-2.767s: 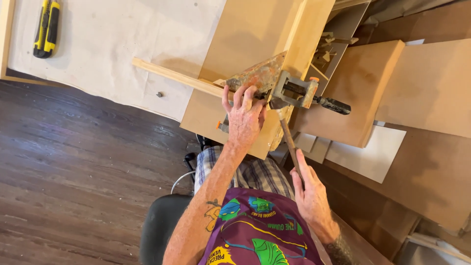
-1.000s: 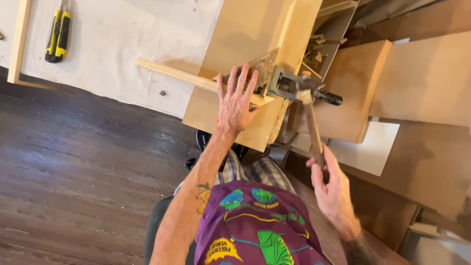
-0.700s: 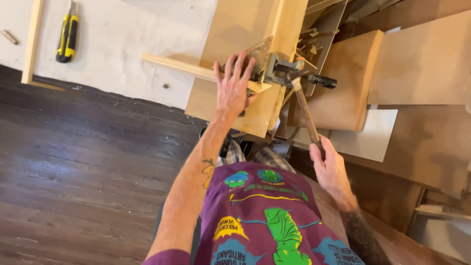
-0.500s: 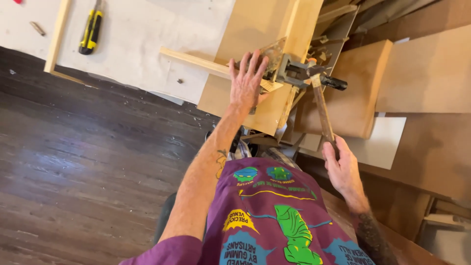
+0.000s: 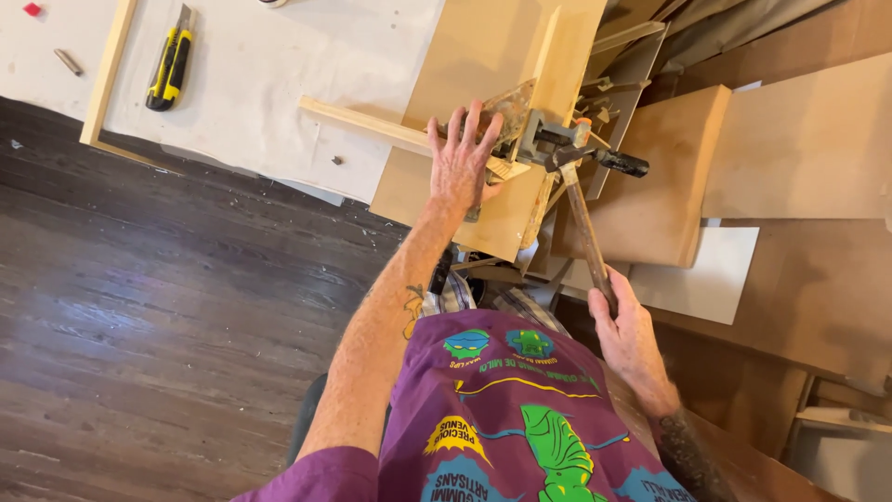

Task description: Applying wood glue to mitered joints and securing them in a corner clamp to assemble a wooden frame.

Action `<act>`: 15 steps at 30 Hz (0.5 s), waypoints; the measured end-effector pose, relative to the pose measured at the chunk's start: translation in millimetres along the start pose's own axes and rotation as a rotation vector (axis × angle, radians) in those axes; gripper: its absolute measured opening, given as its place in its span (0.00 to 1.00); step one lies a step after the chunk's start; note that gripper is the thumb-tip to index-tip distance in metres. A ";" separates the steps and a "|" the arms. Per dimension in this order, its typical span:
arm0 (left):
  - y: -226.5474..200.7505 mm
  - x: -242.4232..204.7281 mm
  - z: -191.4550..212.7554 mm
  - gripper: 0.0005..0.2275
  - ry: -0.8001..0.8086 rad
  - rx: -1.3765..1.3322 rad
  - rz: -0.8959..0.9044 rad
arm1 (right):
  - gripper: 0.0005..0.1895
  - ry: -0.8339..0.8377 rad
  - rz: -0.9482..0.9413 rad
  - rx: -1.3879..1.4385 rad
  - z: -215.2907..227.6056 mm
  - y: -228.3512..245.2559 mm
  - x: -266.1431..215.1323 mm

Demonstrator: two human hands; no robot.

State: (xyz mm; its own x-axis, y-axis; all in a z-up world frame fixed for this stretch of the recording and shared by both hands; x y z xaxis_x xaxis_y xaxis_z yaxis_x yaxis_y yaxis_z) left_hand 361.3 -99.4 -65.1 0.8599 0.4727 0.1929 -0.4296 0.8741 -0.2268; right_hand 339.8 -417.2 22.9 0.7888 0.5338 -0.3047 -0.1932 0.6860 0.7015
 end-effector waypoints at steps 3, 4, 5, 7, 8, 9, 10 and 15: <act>1.8 1.6 0.0 0.53 -0.047 -0.010 -0.002 | 0.25 0.013 -0.012 -0.003 -0.5 9.6 0.9; 1.8 2.1 0.8 0.53 -0.070 -0.015 -0.005 | 0.25 0.019 -0.005 -0.003 -0.9 13.2 1.9; 1.9 1.6 1.1 0.54 -0.092 -0.020 -0.010 | 0.25 0.025 0.000 -0.002 -1.6 16.5 2.2; 4.6 1.8 1.0 0.54 -0.101 -0.032 -0.024 | 0.25 0.033 -0.003 -0.011 -3.9 18.4 2.6; 5.7 2.2 1.4 0.55 -0.113 -0.045 -0.037 | 0.26 0.042 -0.004 -0.023 -5.3 19.5 3.0; 8.3 2.4 -0.8 0.55 -0.110 -0.046 -0.038 | 0.26 0.042 -0.007 -0.023 -6.4 18.0 2.8; 11.3 2.4 -2.4 0.54 -0.116 -0.054 -0.037 | 0.25 0.048 -0.005 -0.023 -8.0 16.8 2.4; 16.3 4.3 -0.4 0.54 -0.155 -0.058 -0.022 | 0.26 0.061 0.018 -0.040 -16.8 12.3 10.1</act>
State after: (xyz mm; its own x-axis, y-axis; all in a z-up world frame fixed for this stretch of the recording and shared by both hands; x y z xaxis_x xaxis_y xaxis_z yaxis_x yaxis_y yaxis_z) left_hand 358.1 -83.2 -68.3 0.8142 0.4692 0.3419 -0.3908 0.8785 -0.2749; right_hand 335.6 -395.0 17.6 0.7483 0.5743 -0.3321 -0.2308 0.6947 0.6812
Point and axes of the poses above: each hand's wrist, its own x-axis towards the middle knuckle, its own z-axis out of the back of the hand, y = z × x, the point moved 6 cm from there along x, towards the middle knuckle, and after that the axes turned 8 degrees about z, right-handed, at the moved point
